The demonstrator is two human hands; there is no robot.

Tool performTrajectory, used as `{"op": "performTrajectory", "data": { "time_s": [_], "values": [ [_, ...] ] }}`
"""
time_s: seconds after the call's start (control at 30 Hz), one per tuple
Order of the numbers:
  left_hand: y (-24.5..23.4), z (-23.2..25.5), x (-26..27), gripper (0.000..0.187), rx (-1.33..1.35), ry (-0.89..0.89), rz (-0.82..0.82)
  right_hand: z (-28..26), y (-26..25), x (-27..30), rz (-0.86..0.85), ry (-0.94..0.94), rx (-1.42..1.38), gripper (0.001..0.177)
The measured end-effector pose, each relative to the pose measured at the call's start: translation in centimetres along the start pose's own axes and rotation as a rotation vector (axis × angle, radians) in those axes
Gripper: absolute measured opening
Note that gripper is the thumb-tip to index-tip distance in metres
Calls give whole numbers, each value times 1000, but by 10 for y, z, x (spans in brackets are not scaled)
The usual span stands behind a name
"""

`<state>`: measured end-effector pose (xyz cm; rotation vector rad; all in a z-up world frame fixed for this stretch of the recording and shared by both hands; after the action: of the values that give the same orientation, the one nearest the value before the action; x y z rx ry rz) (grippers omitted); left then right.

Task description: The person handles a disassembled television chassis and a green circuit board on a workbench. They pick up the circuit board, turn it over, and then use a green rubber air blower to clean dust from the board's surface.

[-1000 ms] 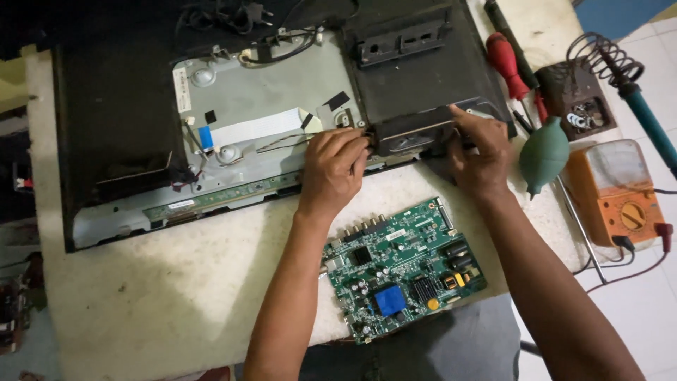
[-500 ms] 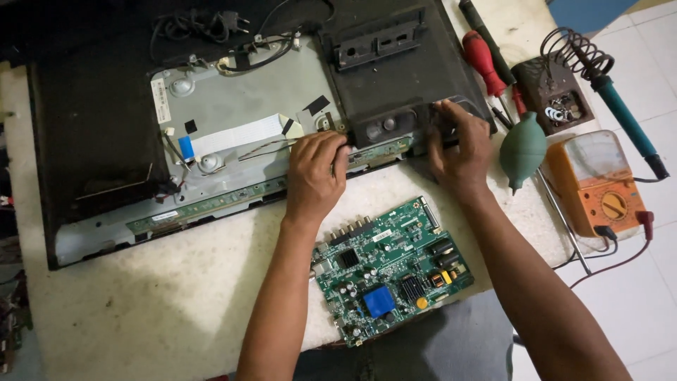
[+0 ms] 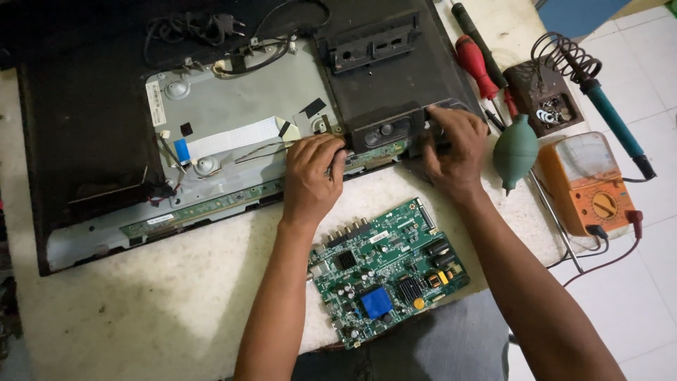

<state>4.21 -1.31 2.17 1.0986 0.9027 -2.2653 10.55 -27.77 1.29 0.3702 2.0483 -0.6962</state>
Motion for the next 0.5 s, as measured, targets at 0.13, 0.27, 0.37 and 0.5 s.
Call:
{"op": "performTrajectory", "data": {
  "time_s": [0.13, 0.27, 0.37, 0.5],
  "values": [
    [-1, 3, -1, 11, 24, 2, -11, 15, 6, 11, -41, -41, 21, 44],
    [-6, 8, -7, 13, -5, 51, 0, 2, -1, 3, -19, -36, -59, 37],
    [-4, -5, 2, 15, 103, 66, 33, 15, -4, 9, -59, -89, -231, 36],
    [1, -2, 10, 15, 27, 30, 48, -7, 0, 5, -180, -166, -226, 34]
  ]
}}
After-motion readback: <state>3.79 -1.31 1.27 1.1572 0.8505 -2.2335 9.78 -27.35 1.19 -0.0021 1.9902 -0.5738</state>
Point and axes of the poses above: each hand's wrist, its own x-axis away from the middle knuckle, its own y-axis out of the palm, z = x × y, the point moved 5 cm from there along -x, towards the middle knuckle, and after that the axes turned 13 degrees about z, right-handed, at the moved point
